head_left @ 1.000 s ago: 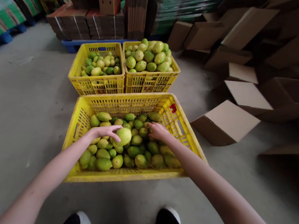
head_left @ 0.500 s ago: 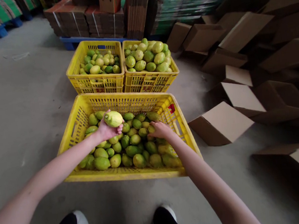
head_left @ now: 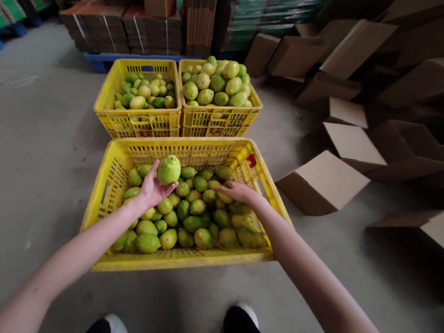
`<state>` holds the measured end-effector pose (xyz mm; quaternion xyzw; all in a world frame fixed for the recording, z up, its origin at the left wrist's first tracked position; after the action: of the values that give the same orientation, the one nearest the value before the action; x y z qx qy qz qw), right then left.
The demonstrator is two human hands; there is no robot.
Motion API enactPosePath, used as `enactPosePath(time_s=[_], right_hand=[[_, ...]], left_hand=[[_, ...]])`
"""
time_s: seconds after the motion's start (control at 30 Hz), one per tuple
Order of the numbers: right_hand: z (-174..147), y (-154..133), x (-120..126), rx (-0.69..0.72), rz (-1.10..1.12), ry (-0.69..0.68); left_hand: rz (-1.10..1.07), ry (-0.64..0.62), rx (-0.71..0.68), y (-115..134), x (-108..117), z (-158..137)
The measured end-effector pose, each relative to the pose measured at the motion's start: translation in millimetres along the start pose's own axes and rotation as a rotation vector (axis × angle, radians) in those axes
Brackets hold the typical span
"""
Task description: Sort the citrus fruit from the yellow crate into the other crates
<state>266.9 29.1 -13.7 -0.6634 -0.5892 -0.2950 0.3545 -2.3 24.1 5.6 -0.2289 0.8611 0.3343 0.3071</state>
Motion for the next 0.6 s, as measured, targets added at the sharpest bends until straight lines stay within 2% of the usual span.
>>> enactPosePath(time_s=[0.13,0.3,0.43,0.53,0.6], right_hand=[[1,-4,-11,0.089,-0.072,-0.078],[-4,-11,-5,0.142,-0.128,-0.019],[-16,-36,-2,0.292,-0.101,0.015],[-26,-60,-2,0.486,0.039,0.022],[-32,-70,6,0.638,0.301,0.077]], left_hand=[[0.015,-0.035,-0.002,2,-1,0],[0.097,-0.059,0.147,-11,4,3],[0.142,-0.13,0.188,-17,3,2],[0.104,-0.198,0.14,-13,-2,2],[0.069,-0.249,0.076,-8,-6,2]])
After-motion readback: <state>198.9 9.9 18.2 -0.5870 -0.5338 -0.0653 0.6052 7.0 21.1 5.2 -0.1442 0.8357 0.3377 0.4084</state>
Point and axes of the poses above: each hand's wrist, its own z-axis towards the middle knuckle, its own x-axis out of the back of the hand, y = z × x, the point moved 6 cm from there along z, towards the middle knuckle, and after that the axes turned 4 degrees about -y, right-handed, at the moved point
